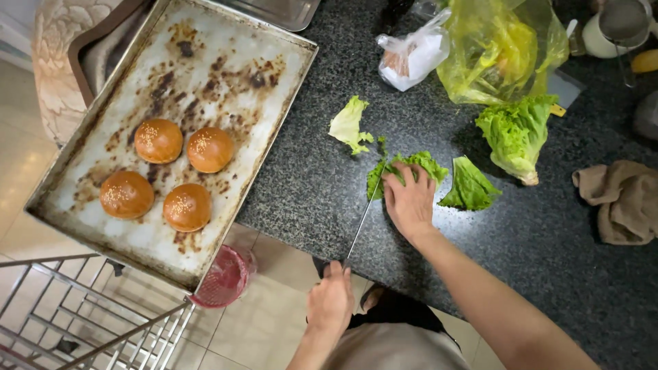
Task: The person is preparing burgers by cutting lettuce and placing it on the buns.
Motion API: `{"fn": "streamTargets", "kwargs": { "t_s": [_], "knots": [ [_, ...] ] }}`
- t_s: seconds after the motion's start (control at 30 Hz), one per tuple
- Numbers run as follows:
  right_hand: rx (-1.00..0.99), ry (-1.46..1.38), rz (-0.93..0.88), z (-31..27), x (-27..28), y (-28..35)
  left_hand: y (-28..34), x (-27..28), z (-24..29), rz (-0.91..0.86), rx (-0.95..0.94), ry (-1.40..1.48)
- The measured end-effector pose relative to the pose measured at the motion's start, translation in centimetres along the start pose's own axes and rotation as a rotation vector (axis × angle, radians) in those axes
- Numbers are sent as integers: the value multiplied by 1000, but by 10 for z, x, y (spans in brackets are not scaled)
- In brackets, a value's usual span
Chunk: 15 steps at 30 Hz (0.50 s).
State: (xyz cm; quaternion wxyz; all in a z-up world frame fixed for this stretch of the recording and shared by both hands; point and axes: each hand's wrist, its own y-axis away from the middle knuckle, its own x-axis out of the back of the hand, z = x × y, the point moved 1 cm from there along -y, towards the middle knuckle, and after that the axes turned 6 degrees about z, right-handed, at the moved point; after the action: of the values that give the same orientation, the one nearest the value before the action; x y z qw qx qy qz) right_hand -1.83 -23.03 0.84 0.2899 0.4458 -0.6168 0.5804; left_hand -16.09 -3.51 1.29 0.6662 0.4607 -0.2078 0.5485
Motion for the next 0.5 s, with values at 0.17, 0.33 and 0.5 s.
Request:
{"fn": "streamTargets", "kwargs": {
  "t_s": [0.17, 0.33, 0.5],
  "knots": [
    [11, -35, -40, -2, -3, 7, -17, 2, 19, -17, -7, -46],
    [8, -36, 22, -4, -1, 4, 26, -25, -29, -67, 88, -16],
    [-8, -35, 29, -7, -2, 8, 42, -26, -48, -18, 66, -69]
  ]
}}
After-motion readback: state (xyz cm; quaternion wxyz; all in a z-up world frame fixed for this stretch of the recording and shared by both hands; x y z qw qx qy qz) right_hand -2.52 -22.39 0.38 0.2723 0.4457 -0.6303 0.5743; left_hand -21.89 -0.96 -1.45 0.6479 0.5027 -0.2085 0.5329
